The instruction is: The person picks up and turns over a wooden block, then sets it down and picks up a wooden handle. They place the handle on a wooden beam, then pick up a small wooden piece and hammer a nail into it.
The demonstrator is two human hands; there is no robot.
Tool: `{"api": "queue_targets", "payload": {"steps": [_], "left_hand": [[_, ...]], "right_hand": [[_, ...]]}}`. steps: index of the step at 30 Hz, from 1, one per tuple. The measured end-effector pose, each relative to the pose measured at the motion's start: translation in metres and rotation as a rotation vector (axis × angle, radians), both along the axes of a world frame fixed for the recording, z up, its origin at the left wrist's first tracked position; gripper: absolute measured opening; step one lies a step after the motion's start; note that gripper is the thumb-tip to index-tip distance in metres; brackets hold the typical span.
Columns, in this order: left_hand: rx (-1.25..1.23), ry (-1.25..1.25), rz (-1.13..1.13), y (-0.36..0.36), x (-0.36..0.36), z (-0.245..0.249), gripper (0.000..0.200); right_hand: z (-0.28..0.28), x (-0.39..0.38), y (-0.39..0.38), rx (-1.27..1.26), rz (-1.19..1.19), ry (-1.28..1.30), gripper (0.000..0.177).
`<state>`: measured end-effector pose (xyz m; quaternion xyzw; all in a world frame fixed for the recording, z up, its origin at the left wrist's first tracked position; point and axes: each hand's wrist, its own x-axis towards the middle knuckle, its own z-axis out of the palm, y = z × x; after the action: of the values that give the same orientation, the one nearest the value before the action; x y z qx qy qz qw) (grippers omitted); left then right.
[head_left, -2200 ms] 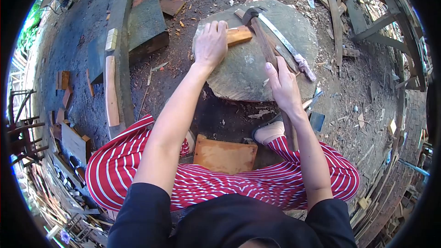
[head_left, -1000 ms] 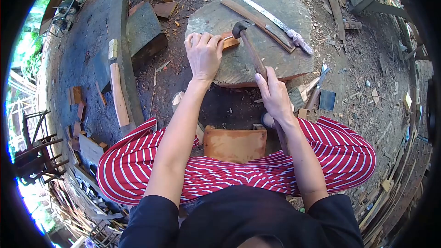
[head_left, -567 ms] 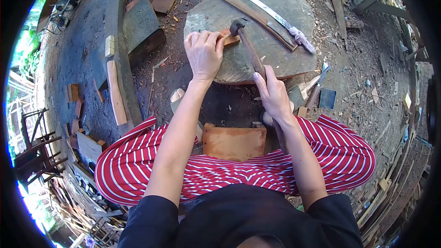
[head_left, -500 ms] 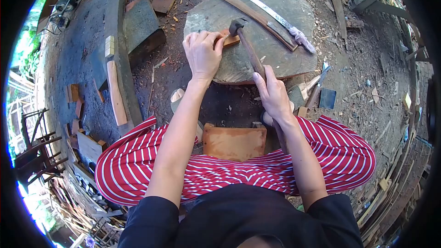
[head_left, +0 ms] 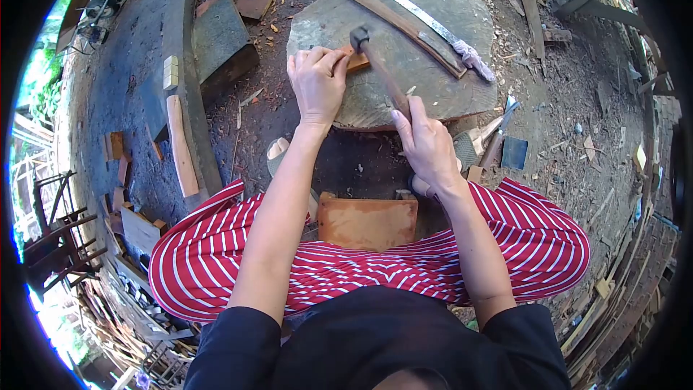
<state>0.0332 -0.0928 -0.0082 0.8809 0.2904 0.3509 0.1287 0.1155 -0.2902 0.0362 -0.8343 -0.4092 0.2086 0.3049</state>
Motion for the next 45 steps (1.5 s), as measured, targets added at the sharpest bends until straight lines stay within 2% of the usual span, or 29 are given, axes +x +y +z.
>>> {"api": "queue_targets", "payload": {"steps": [3, 5, 9, 21, 32, 34, 36, 37, 42, 44, 45], "left_hand": [[0.001, -0.009, -0.018, 0.003, 0.0, 0.002, 0.009], [-0.126, 0.036, 0.004, 0.002, 0.0, -0.004, 0.008], [-0.078, 0.097, 0.043, -0.003, 0.002, -0.007, 0.008], [-0.148, 0.213, 0.068, 0.001, 0.002, -0.001, 0.011], [-0.496, 0.255, 0.019, 0.017, 0.004, 0.006, 0.015], [-0.477, 0.259, 0.024, 0.017, 0.004, 0.006, 0.015], [-0.456, 0.259, 0.027, 0.016, 0.005, 0.007, 0.014], [-0.427, 0.269, 0.024, 0.016, 0.006, 0.008, 0.015], [-0.47, 0.266, 0.038, 0.019, 0.006, 0.004, 0.015], [-0.245, 0.179, 0.013, 0.016, 0.005, 0.0, 0.016], [-0.243, 0.175, 0.01, 0.013, 0.005, -0.001, 0.016]], "right_hand": [[-0.002, -0.002, 0.0, -0.008, 0.042, -0.033, 0.027], [0.004, -0.005, 0.001, 0.032, 0.03, -0.02, 0.028], [0.02, -0.004, 0.006, 0.118, -0.043, 0.045, 0.031], [-0.015, -0.001, -0.008, 0.068, -0.076, 0.17, 0.031], [0.01, -0.004, 0.001, 0.117, -0.053, 0.102, 0.029], [0.009, -0.003, 0.001, 0.119, -0.068, 0.079, 0.029], [0.004, 0.001, 0.001, -0.026, -0.016, 0.01, 0.028], [0.006, 0.004, 0.003, -0.021, -0.019, 0.009, 0.028], [0.018, 0.001, 0.003, 0.184, -0.097, 0.077, 0.026], [0.013, -0.002, 0.002, 0.181, -0.092, 0.057, 0.025], [0.008, -0.002, 0.002, 0.067, -0.05, 0.025, 0.025]]}}
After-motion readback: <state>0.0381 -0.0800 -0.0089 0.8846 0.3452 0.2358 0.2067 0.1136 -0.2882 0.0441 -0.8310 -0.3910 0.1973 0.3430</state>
